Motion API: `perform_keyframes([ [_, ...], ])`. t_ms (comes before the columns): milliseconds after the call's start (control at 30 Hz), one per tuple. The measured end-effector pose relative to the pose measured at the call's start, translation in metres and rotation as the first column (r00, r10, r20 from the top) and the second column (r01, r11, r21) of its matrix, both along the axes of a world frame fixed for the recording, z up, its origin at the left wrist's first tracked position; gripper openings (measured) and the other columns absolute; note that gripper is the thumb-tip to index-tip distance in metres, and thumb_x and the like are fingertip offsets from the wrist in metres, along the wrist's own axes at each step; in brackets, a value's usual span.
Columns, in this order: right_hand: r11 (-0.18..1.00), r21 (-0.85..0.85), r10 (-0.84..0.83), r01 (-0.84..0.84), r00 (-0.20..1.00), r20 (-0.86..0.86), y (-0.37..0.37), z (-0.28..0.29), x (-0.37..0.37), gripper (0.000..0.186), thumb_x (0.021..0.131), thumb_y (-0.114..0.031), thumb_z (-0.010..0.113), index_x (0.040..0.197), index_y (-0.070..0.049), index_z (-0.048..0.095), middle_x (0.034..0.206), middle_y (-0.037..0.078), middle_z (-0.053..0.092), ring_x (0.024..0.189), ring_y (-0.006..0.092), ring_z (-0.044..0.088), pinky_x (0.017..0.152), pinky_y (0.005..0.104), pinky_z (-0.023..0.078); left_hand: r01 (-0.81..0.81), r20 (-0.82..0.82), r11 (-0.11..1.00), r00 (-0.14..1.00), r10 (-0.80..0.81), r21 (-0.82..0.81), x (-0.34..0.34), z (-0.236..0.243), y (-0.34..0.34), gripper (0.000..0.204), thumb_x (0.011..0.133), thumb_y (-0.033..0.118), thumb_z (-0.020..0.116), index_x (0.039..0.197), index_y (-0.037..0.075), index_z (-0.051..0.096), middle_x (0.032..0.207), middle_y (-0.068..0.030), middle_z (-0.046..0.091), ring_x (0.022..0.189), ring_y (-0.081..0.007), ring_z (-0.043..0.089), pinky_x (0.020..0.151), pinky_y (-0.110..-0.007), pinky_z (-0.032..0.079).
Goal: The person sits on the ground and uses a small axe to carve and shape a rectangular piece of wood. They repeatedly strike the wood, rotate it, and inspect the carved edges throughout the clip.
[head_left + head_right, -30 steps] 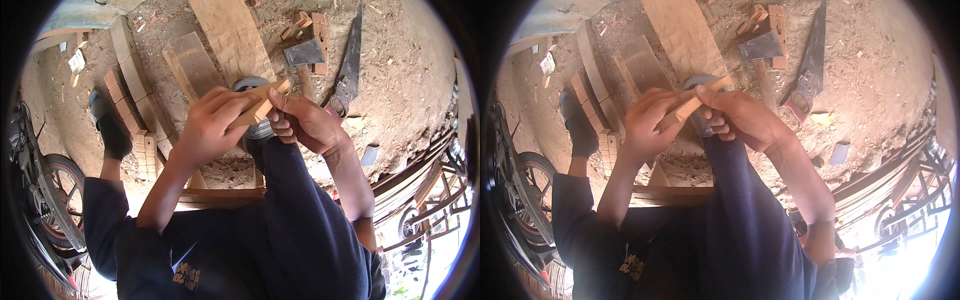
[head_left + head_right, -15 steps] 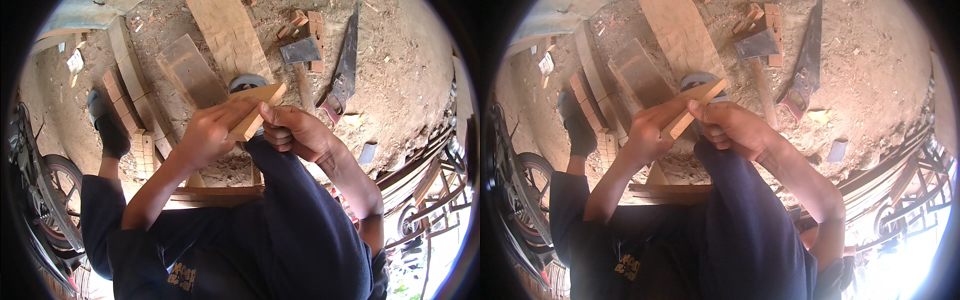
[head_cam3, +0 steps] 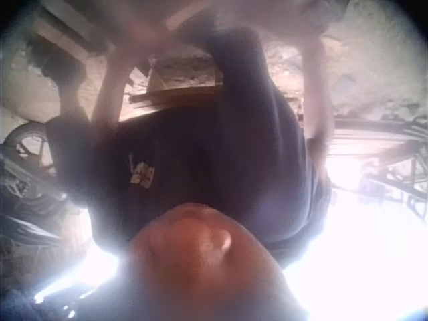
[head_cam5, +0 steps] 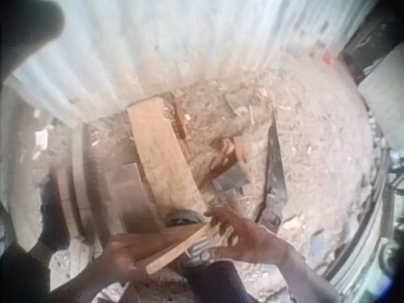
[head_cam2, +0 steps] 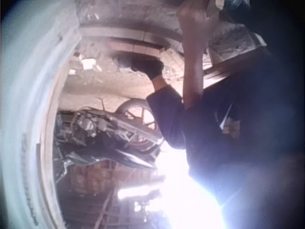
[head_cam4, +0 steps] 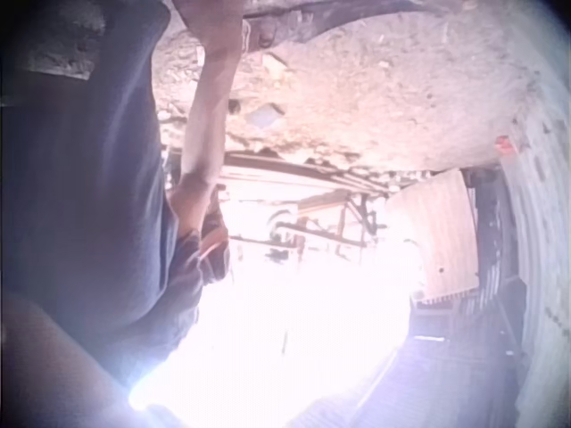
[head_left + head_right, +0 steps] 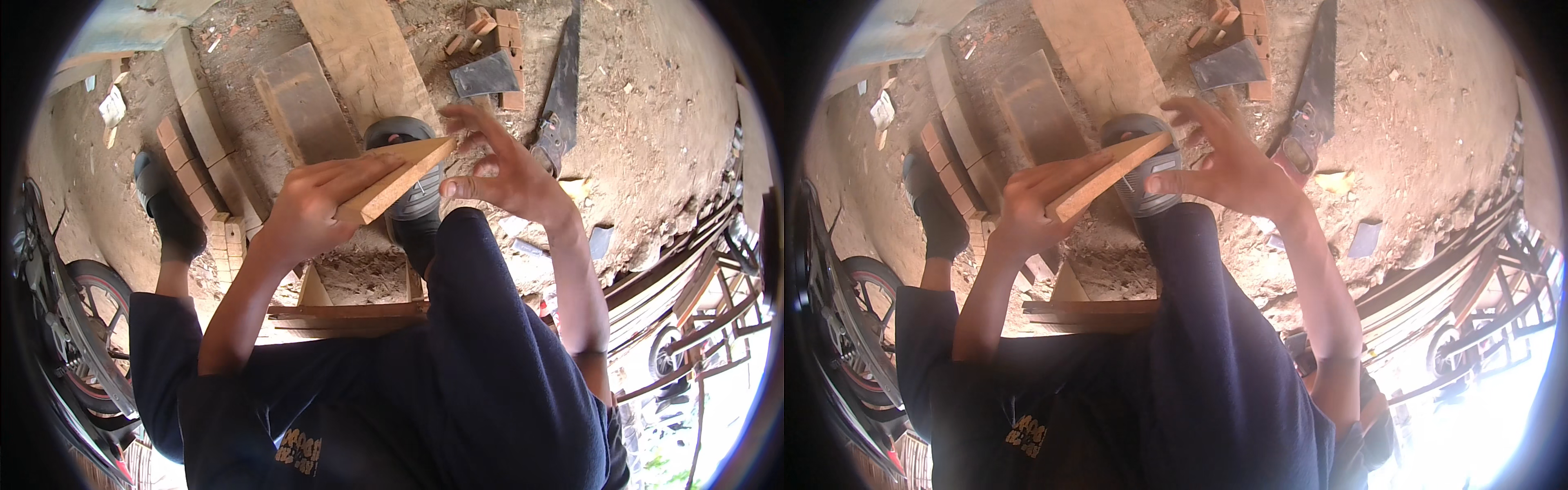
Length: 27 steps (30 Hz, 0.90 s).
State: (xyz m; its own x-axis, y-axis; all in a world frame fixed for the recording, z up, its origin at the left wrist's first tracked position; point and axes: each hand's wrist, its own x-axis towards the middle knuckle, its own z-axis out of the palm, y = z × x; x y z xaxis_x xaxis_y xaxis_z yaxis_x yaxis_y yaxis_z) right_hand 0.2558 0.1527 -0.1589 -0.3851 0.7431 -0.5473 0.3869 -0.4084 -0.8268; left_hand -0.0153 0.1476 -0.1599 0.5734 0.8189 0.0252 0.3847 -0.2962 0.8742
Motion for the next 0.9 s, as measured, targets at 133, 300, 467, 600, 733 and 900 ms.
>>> perform_keyframes([
  [133, 0.984, 0.014, 0.178, -0.178, 0.977, -0.116, 0.020, 0.002, -0.011, 0.075, 0.072, -0.041, 0.088, 0.132, -0.006, 0.061, 0.136, 0.009, 0.059, 0.123, 0.0222, 0.055, 0.096, 0.0388, 0.051, 0.028, -0.004, 0.999, 1.000, -0.028, 0.044, 0.001, -0.003, 0.000, 0.054, 0.066, -0.005, 0.065, 0.119, 0.001, 0.069, 0.117, -0.0124, 0.072, 0.101, -0.0301, 0.072, 0.089, -0.040, 0.059],
  [300, 0.955, -0.012, 0.291, -0.295, 0.947, -0.139, 0.037, 0.004, -0.017, 0.066, 0.071, -0.034, 0.090, 0.127, -0.006, 0.066, 0.122, 0.009, 0.068, 0.112, 0.0233, 0.063, 0.096, 0.0372, 0.051, 0.035, -0.014, 0.999, 0.999, -0.035, 0.014, 0.001, -0.001, 0.003, 0.055, 0.066, -0.002, 0.066, 0.121, 0.000, 0.068, 0.118, -0.0126, 0.072, 0.103, -0.0306, 0.071, 0.089, -0.041, 0.059],
  [467, 0.949, 0.022, 0.316, -0.315, 0.947, -0.063, 0.036, 0.005, -0.018, 0.063, 0.072, -0.031, 0.090, 0.125, -0.005, 0.067, 0.116, 0.012, 0.069, 0.104, 0.0220, 0.065, 0.090, 0.0344, 0.052, 0.028, -0.038, 0.999, 0.999, -0.027, 0.037, 0.005, -0.002, -0.001, 0.053, 0.068, 0.001, 0.065, 0.120, -0.001, 0.068, 0.117, -0.0147, 0.071, 0.103, -0.0320, 0.071, 0.090, -0.042, 0.058],
  [600, 0.986, 0.151, 0.029, -0.065, 0.973, 0.230, 0.015, 0.035, -0.020, 0.053, 0.078, -0.027, 0.086, 0.122, -0.004, 0.069, 0.096, 0.008, 0.070, 0.090, 0.0174, 0.064, 0.082, 0.0338, 0.053, -0.022, -0.053, 0.999, 0.998, 0.024, 0.034, 0.007, -0.001, -0.006, 0.051, 0.069, 0.005, 0.065, 0.120, -0.001, 0.068, 0.115, -0.0165, 0.071, 0.102, -0.0337, 0.071, 0.088, -0.042, 0.059],
  [733, 0.972, -0.155, -0.147, 0.177, 0.972, 0.184, -0.008, 0.057, -0.018, 0.034, 0.087, -0.021, 0.078, 0.115, -0.004, 0.071, 0.081, 0.003, 0.068, 0.075, 0.0082, 0.062, 0.064, 0.0255, 0.051, -0.057, -0.012, 0.998, 0.998, 0.057, 0.032, 0.009, -0.002, -0.008, 0.050, 0.070, 0.006, 0.064, 0.119, -0.001, 0.069, 0.113, -0.0166, 0.072, 0.099, -0.0341, 0.072, 0.086, -0.041, 0.059],
  [900, 0.964, -0.156, -0.205, 0.215, 0.975, 0.080, -0.014, 0.051, -0.034, 0.021, 0.094, -0.014, 0.069, 0.109, -0.001, 0.072, 0.079, 0.001, 0.069, 0.065, 0.0042, 0.059, 0.054, 0.0197, 0.045, -0.080, -0.033, 0.997, 0.996, 0.081, 0.011, 0.012, 0.001, -0.007, 0.050, 0.068, 0.003, 0.064, 0.118, 0.000, 0.069, 0.112, -0.0163, 0.072, 0.097, -0.0329, 0.073, 0.084, -0.040, 0.060],
])
